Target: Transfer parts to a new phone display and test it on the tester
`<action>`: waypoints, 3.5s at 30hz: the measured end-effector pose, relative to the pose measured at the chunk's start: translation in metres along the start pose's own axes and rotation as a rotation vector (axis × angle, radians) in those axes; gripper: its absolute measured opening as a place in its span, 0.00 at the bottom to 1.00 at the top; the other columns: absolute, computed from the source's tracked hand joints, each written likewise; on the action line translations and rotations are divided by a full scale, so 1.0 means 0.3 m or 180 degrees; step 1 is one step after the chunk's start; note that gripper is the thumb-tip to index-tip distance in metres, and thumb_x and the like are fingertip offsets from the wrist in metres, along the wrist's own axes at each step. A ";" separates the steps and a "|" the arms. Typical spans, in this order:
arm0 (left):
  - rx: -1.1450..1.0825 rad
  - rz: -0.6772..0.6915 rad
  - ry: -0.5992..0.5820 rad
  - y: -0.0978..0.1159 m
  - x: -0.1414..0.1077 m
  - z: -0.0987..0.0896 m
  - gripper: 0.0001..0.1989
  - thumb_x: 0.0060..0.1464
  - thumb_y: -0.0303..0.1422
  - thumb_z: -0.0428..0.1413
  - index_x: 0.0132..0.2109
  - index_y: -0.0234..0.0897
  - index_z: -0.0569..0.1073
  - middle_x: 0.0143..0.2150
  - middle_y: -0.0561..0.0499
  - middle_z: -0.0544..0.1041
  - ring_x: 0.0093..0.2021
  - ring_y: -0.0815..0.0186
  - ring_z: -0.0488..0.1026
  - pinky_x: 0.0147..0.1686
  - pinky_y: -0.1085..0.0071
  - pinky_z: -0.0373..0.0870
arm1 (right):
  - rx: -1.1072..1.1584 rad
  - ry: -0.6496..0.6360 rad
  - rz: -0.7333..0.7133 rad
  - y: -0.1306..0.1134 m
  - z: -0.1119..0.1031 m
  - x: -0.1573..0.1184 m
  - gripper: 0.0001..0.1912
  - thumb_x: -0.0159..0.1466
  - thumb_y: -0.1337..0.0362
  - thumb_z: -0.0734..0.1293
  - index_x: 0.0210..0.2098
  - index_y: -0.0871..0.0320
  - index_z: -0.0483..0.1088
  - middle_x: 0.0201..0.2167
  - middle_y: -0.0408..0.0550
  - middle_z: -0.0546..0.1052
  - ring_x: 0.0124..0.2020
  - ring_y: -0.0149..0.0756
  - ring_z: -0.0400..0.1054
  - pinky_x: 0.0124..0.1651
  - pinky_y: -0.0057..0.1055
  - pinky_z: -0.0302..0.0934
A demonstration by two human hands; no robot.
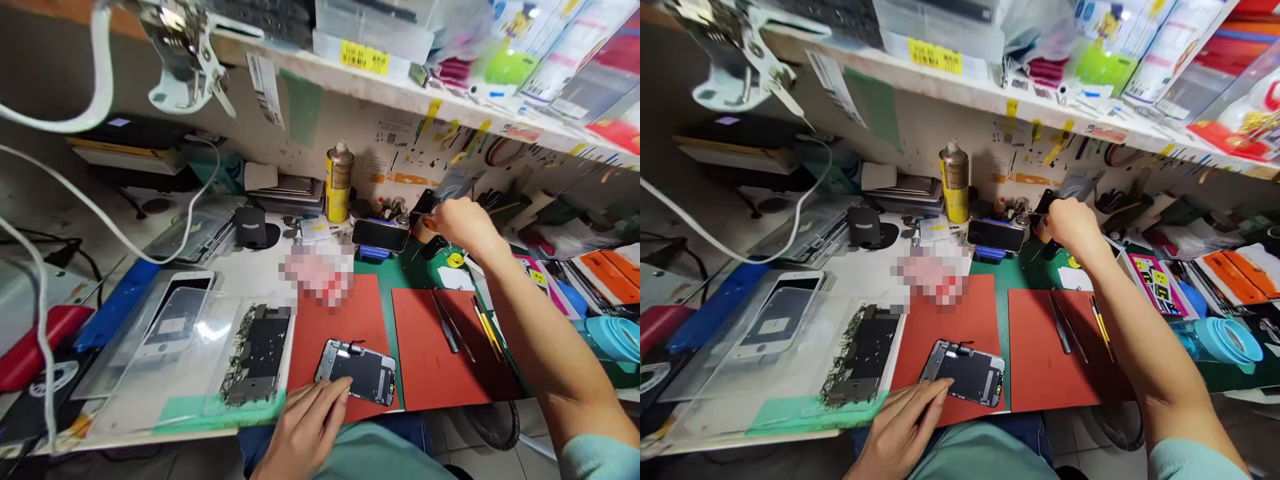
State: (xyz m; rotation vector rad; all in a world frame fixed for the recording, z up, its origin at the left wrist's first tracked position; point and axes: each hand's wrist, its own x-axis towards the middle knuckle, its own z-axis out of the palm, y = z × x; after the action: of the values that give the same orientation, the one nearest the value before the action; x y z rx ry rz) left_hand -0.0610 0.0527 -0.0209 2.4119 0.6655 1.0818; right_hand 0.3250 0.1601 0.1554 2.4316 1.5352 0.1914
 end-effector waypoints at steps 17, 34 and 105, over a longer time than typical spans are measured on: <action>0.1395 0.0327 -0.0735 -0.013 0.107 0.041 0.19 0.67 0.16 0.50 0.60 0.29 0.76 0.50 0.37 0.82 0.50 0.51 0.78 0.49 0.56 0.75 | 0.3458 -0.0249 -0.0676 -0.118 0.389 -0.860 0.13 0.78 0.56 0.65 0.47 0.50 0.82 0.35 0.46 0.83 0.32 0.35 0.79 0.27 0.24 0.70; 0.0772 0.0163 -0.0490 -0.041 0.056 0.034 0.23 0.62 0.11 0.55 0.62 0.27 0.74 0.51 0.37 0.82 0.55 0.52 0.78 0.55 0.56 0.75 | 0.3525 0.0009 -0.0778 -0.202 0.446 -0.896 0.09 0.77 0.65 0.66 0.49 0.54 0.80 0.32 0.43 0.78 0.28 0.30 0.73 0.32 0.25 0.67; 0.1294 0.0079 -0.0456 0.005 0.024 0.039 0.20 0.65 0.13 0.50 0.58 0.24 0.79 0.52 0.39 0.87 0.53 0.55 0.84 0.56 0.63 0.79 | 0.3346 0.0781 -0.1170 -0.306 0.509 -0.890 0.17 0.71 0.79 0.69 0.56 0.61 0.78 0.36 0.48 0.73 0.31 0.29 0.71 0.36 0.24 0.70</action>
State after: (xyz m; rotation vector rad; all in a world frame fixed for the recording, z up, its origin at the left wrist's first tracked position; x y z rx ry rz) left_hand -0.0473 0.0537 -0.0230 2.8138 0.8777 0.8345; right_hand 0.1674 -0.0654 -0.0101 2.7741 2.6448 -0.5500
